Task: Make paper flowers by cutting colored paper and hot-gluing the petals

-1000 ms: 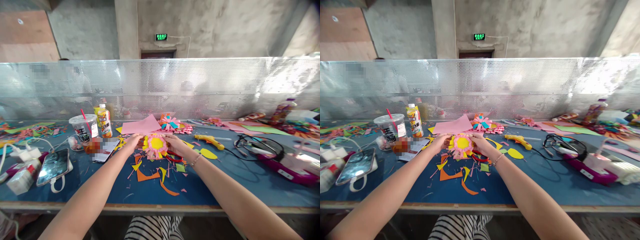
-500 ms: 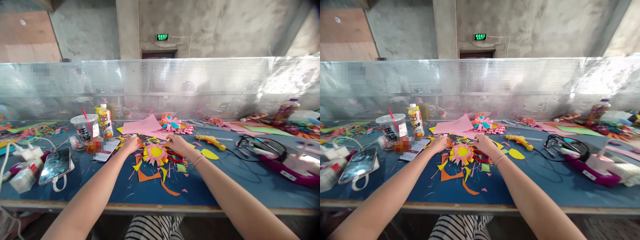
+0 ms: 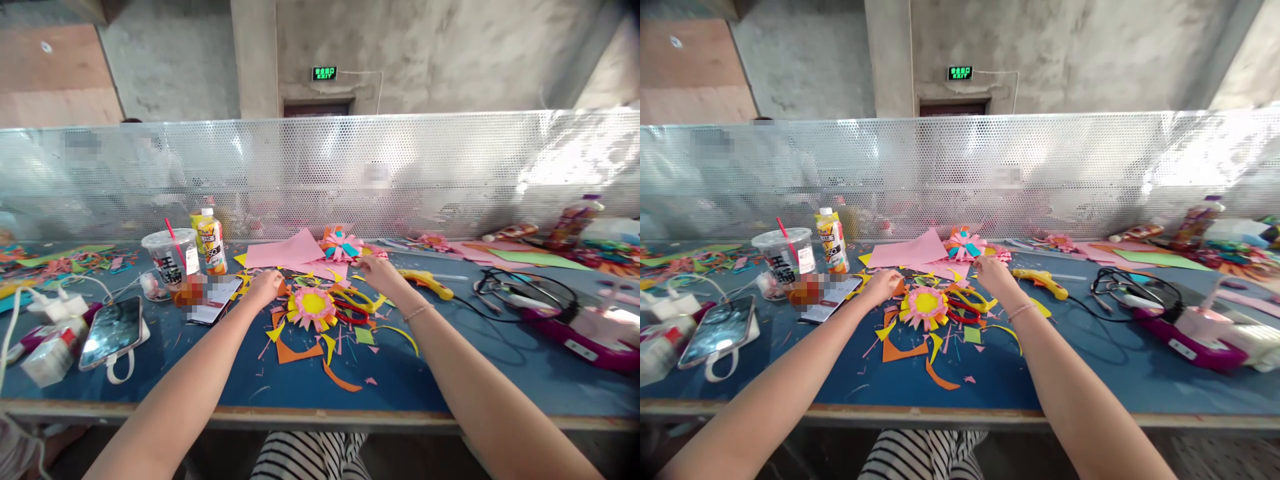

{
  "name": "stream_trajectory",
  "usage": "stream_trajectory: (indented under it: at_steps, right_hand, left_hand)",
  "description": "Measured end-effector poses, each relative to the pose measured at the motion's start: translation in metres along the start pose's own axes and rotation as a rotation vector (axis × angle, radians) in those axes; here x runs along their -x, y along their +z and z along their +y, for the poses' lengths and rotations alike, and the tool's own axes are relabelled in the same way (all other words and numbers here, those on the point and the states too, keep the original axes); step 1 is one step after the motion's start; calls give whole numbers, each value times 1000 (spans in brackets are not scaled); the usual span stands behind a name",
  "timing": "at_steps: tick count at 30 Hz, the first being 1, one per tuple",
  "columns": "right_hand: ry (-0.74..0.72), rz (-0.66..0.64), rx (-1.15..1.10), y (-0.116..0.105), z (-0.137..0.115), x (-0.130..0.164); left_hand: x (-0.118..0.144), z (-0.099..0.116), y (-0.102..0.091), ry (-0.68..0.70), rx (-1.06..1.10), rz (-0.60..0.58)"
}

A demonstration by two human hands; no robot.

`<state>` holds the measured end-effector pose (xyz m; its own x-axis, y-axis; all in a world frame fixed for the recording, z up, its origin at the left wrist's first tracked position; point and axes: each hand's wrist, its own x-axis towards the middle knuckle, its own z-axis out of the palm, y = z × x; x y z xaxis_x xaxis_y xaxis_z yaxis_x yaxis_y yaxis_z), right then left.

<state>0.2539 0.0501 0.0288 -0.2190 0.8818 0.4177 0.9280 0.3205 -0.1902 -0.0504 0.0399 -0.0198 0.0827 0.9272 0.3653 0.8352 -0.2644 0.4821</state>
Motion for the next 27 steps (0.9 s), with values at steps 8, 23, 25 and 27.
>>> stream_trajectory:
  at_steps: [8, 23, 25, 27]
  right_hand:
    - [-194, -407, 100, 8, -27, 16]
    - [-92, -495, 193, -2, -50, 27]
    - [-67, -436, 243, -4, -48, 26]
    - [-27, -387, 262, -7, -45, 23]
  left_hand:
    - [-9, -6, 0, 109, 92, 230]
    - [-11, -2, -17, -30, 221, 457]
    - [-10, -4, -14, 8, 68, 379]
    - [-7, -3, -11, 62, -53, 262]
